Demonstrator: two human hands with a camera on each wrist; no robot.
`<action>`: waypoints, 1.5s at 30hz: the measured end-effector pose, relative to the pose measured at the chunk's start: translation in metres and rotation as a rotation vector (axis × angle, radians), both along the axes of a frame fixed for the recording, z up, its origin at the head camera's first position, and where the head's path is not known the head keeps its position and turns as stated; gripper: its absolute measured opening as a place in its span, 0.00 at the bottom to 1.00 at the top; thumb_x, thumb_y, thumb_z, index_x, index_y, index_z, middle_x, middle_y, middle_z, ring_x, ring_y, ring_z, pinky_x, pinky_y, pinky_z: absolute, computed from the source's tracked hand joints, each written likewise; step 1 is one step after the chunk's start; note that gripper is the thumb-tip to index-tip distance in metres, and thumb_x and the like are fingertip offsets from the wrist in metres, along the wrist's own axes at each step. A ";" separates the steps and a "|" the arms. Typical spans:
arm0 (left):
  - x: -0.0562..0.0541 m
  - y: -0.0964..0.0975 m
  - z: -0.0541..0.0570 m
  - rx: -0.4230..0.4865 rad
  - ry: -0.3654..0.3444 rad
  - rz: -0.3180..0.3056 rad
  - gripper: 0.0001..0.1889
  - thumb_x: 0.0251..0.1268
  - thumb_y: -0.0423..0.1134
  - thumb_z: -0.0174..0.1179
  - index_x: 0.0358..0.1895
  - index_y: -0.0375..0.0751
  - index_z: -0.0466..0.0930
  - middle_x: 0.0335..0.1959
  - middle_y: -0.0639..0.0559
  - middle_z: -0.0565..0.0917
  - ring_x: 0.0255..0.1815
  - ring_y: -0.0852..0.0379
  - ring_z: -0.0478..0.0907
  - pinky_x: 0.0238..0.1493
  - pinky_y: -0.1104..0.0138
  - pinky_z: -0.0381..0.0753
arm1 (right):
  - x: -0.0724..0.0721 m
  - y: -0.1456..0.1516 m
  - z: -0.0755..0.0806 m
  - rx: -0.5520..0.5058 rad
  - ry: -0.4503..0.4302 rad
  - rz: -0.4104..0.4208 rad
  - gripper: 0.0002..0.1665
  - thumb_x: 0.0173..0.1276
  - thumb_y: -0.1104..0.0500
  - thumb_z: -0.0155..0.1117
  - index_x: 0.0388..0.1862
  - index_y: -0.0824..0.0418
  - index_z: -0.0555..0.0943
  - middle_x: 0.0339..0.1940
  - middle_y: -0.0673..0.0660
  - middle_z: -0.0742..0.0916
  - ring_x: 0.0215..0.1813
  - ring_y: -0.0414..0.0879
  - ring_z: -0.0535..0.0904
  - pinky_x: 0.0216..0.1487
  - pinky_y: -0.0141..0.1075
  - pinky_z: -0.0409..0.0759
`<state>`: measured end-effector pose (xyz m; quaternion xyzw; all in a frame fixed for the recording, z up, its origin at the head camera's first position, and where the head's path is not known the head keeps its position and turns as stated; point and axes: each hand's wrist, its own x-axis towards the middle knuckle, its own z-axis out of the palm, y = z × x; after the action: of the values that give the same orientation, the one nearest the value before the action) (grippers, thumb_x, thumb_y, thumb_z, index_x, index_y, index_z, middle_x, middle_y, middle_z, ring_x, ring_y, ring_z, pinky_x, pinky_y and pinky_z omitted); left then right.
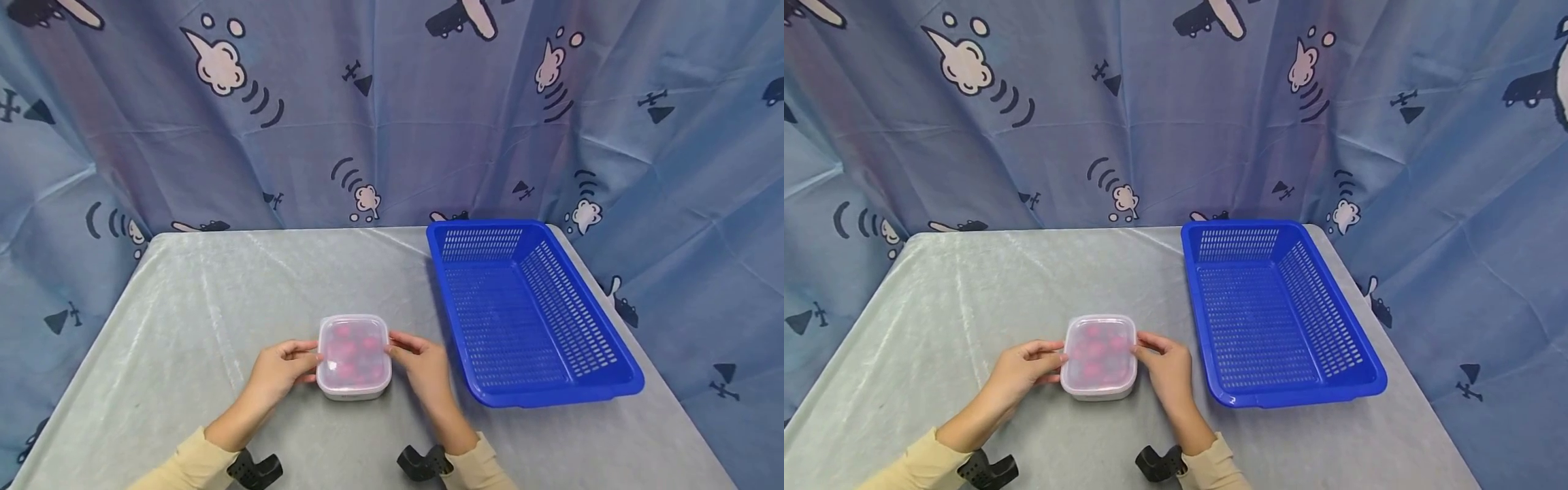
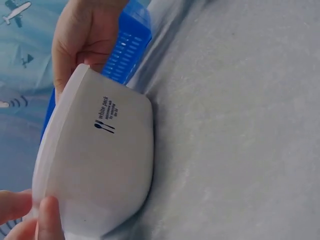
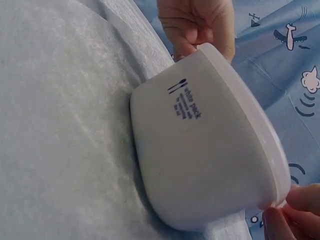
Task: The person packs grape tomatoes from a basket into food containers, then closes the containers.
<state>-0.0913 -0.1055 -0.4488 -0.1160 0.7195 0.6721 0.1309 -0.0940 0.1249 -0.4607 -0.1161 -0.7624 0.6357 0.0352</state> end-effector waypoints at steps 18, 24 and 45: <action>-0.058 -0.007 -0.010 0.076 0.011 -0.015 0.14 0.65 0.32 0.65 0.47 0.22 0.82 0.24 0.57 0.86 0.26 0.67 0.82 0.32 0.75 0.84 | -0.044 0.001 0.003 -0.137 -0.090 0.003 0.12 0.59 0.69 0.72 0.35 0.80 0.85 0.24 0.59 0.89 0.21 0.35 0.82 0.28 0.27 0.84; -0.065 -0.001 -0.012 0.057 -0.003 -0.044 0.09 0.62 0.29 0.66 0.40 0.24 0.84 0.23 0.55 0.85 0.23 0.67 0.81 0.30 0.75 0.84 | -0.045 0.005 0.002 -0.079 -0.123 0.003 0.08 0.57 0.69 0.73 0.27 0.77 0.85 0.20 0.55 0.87 0.22 0.37 0.81 0.26 0.27 0.83; 0.001 -0.008 -0.010 0.074 -0.026 -0.008 0.25 0.60 0.32 0.68 0.60 0.24 0.77 0.45 0.45 0.88 0.41 0.66 0.83 0.45 0.75 0.83 | 0.018 0.011 0.010 -0.279 -0.254 0.143 0.23 0.55 0.74 0.72 0.51 0.80 0.79 0.32 0.56 0.89 0.34 0.42 0.87 0.40 0.35 0.88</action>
<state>-0.0904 -0.1134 -0.4586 -0.1171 0.6930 0.6960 0.1470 -0.0761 0.1360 -0.4504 -0.1446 -0.6715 0.7164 -0.1228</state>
